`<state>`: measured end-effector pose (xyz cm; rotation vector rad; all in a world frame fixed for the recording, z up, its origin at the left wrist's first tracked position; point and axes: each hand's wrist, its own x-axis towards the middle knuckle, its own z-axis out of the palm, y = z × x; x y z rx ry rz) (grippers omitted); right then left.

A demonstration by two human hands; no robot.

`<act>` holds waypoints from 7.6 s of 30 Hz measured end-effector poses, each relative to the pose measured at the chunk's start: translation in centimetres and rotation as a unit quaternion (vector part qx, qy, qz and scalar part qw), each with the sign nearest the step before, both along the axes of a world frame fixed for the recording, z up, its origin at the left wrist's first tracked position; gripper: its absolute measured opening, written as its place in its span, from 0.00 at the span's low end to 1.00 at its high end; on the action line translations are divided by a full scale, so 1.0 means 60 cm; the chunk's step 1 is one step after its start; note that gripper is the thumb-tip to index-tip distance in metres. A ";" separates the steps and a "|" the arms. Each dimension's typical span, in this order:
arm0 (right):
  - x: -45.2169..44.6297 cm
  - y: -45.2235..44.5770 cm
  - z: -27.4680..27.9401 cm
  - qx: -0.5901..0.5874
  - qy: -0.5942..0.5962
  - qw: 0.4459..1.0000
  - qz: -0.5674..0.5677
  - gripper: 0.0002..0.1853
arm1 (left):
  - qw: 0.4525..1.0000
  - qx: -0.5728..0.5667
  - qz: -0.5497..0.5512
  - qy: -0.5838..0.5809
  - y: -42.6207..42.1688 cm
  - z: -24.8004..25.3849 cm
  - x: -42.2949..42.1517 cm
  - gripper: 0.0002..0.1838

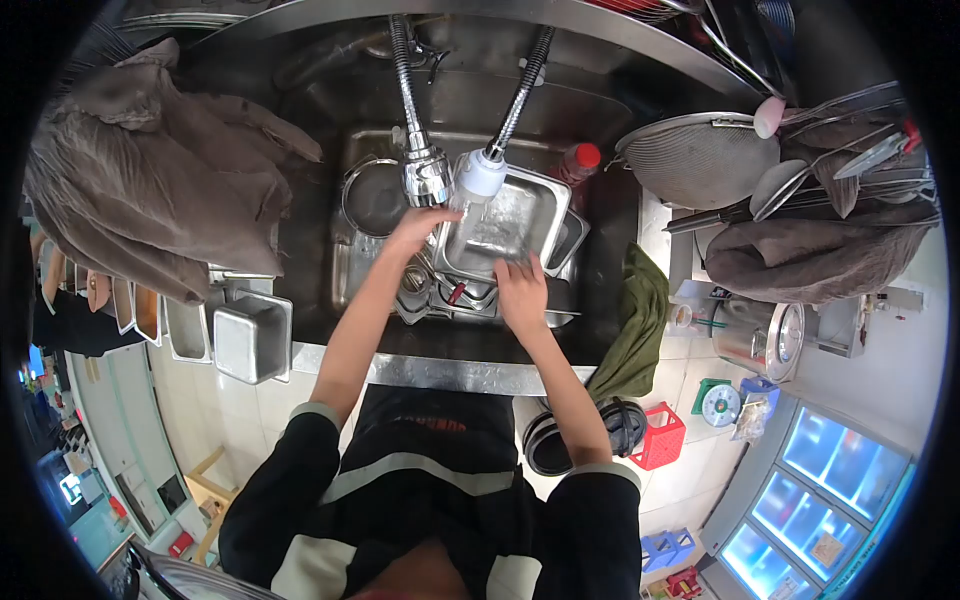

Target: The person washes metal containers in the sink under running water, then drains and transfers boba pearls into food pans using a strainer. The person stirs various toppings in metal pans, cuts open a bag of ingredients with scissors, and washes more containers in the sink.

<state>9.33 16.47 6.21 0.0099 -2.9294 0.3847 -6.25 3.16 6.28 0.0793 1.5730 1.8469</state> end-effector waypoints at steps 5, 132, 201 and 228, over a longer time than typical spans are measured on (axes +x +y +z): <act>-0.058 -0.069 -0.051 -0.197 0.010 0.979 0.048 0.12 | 0.950 -0.005 -0.066 0.304 -0.070 -0.022 -0.091 0.09; -0.074 -0.075 -0.001 -0.350 -0.341 0.871 0.053 0.23 | 0.971 0.123 0.207 0.000 0.006 -0.079 0.066 0.12; -0.125 -0.052 -0.165 0.178 -0.206 0.948 0.167 0.25 | 0.951 -0.112 0.208 0.200 -0.029 -0.108 0.023 0.07; -0.100 -0.142 -0.043 -0.615 -0.012 0.748 -0.250 0.18 | 0.952 -0.108 0.260 0.120 -0.215 -0.169 0.206 0.08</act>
